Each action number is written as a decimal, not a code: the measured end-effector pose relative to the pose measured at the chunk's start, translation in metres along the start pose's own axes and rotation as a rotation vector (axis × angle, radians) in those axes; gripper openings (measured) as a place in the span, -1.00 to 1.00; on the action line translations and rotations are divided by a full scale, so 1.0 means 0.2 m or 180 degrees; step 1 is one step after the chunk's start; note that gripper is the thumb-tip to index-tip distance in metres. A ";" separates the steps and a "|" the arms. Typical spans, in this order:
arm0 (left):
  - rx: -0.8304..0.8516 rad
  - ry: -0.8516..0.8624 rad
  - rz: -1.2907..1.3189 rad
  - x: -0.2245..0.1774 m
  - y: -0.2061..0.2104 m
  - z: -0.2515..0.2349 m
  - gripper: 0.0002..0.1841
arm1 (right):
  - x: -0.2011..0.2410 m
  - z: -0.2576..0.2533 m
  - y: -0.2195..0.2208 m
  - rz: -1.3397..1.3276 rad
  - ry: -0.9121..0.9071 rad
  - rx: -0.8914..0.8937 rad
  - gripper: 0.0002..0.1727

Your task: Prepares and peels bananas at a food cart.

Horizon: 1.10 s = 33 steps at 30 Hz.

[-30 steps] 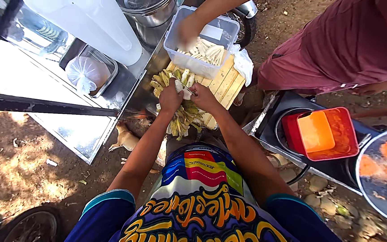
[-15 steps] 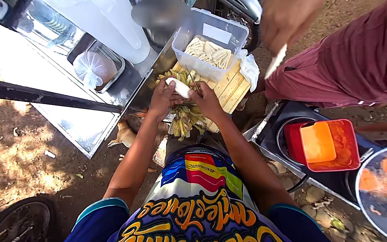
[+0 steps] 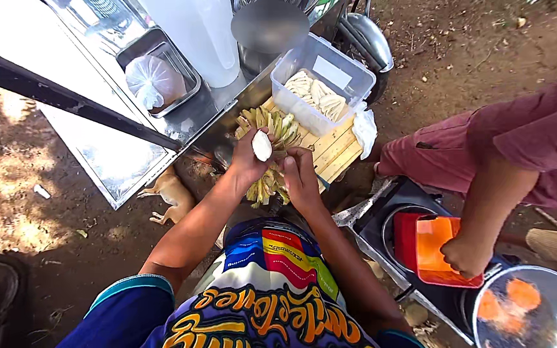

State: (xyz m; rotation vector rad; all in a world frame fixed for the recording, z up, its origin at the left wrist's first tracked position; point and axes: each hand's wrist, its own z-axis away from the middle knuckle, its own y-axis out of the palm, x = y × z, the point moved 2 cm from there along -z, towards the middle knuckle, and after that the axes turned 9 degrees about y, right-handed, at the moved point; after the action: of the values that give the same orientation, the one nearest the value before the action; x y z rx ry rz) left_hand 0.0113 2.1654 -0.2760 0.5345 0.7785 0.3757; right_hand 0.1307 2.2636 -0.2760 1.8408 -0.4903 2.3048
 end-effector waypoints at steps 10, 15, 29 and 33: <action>-0.0073 -0.0240 0.0506 -0.02 0.07 0.02 -0.47 | -0.02 0.09 0.01 -0.0748 -0.0136 0.0006 -0.82; -0.0192 -0.0184 0.0544 -0.04 0.10 0.05 -0.51 | -0.01 0.08 0.02 -0.0855 -0.0214 -0.0012 -0.86; 0.0057 0.0144 0.0366 -0.07 0.14 0.14 -0.54 | 0.04 0.03 0.06 -0.0681 -0.0335 -0.0265 -0.89; 0.0162 0.0207 0.0415 -0.06 0.15 0.18 -0.52 | 0.02 0.01 0.06 -0.0706 -0.0215 -0.0325 -0.89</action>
State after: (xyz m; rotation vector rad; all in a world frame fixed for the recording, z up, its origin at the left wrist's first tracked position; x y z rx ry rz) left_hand 0.0269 2.1728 -0.2310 0.6251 0.8199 0.4968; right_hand 0.1277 2.2504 -0.2728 1.8284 -0.3830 2.0424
